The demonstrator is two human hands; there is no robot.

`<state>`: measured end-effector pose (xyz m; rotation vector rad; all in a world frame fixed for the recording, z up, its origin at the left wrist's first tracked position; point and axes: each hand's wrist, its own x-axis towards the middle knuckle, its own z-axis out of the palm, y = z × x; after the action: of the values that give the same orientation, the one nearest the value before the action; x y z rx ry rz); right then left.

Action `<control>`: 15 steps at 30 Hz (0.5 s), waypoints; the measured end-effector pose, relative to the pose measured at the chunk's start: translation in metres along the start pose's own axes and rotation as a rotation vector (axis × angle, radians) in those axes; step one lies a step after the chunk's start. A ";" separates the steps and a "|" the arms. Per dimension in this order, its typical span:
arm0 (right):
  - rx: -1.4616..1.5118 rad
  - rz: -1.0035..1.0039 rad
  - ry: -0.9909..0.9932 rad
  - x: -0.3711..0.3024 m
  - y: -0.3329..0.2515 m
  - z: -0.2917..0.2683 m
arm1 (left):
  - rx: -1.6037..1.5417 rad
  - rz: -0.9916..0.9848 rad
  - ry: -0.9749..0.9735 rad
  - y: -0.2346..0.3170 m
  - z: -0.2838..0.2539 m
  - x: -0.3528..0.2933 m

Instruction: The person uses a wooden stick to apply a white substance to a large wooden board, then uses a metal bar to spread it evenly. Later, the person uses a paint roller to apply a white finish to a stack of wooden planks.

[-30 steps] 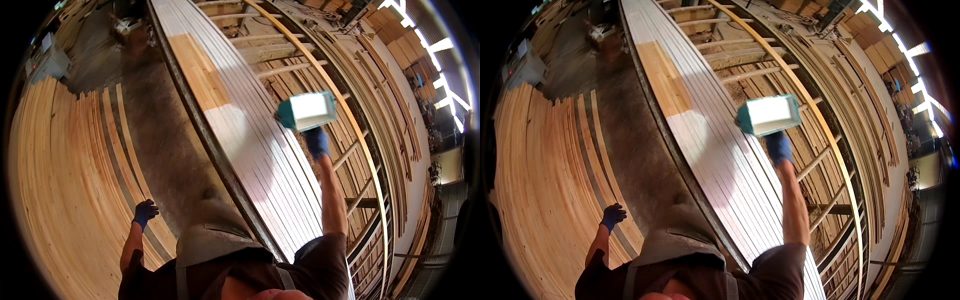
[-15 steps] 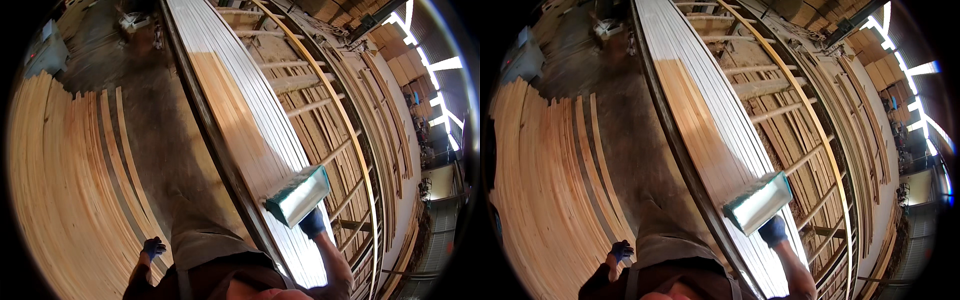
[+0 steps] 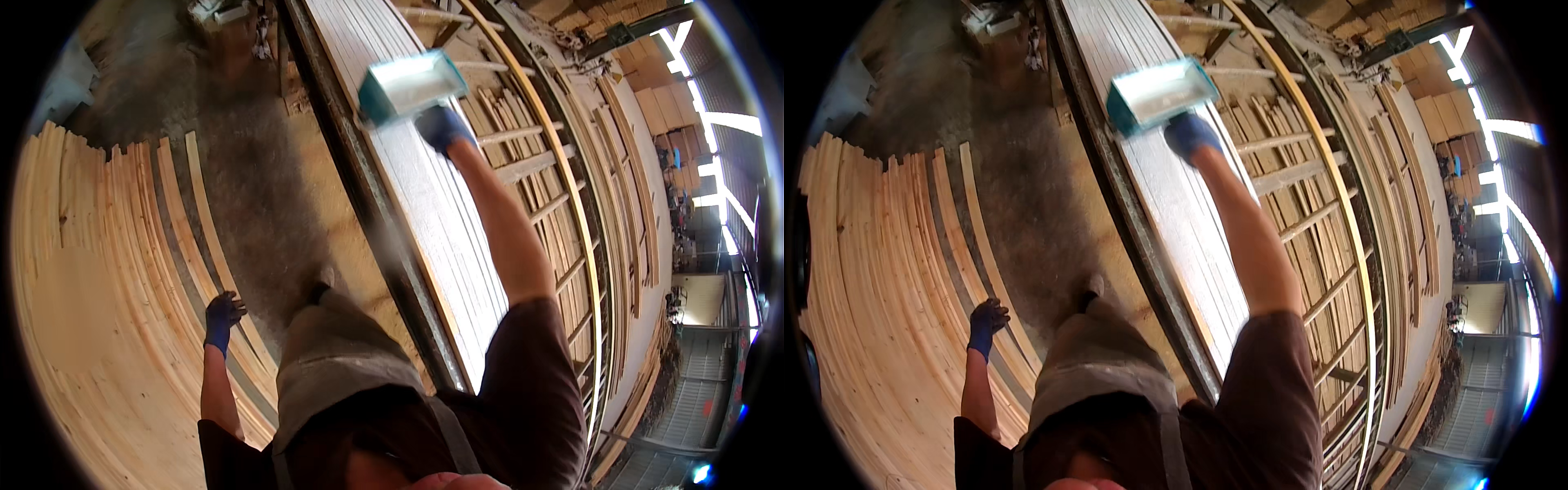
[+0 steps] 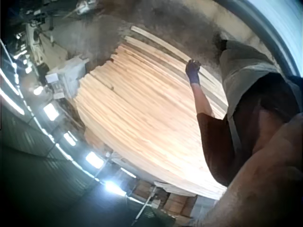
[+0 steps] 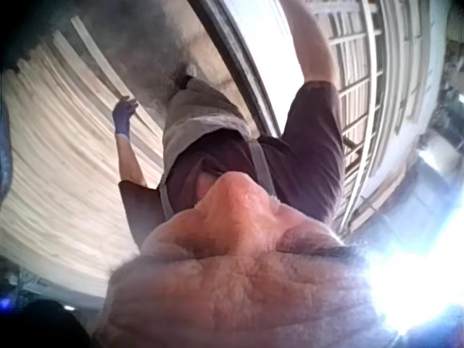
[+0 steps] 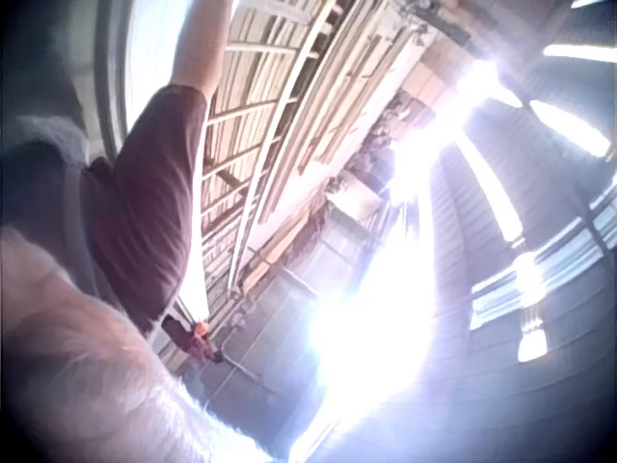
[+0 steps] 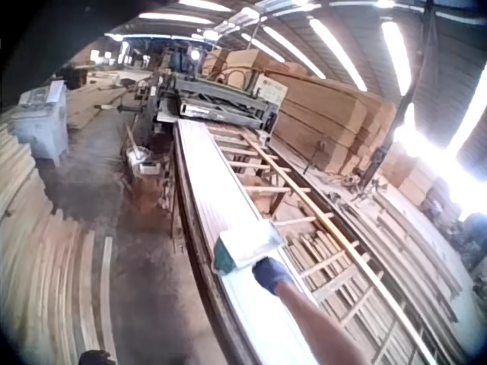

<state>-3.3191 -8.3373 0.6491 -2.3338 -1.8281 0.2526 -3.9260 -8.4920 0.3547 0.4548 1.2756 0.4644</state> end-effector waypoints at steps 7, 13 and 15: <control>0.084 -0.043 0.112 0.089 -0.069 0.013 | 0.136 -0.173 0.091 -0.003 -0.018 0.009; 0.089 0.106 -0.011 -0.042 -0.096 0.011 | 0.302 -0.419 0.135 0.009 -0.070 0.003; -0.009 0.324 -0.158 -0.145 -0.094 -0.005 | 0.389 -0.467 0.078 0.015 -0.092 0.030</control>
<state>-3.4410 -8.4562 0.6799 -2.6779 -1.5028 0.4821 -4.0100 -8.4562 0.3180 0.4459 1.5005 -0.1655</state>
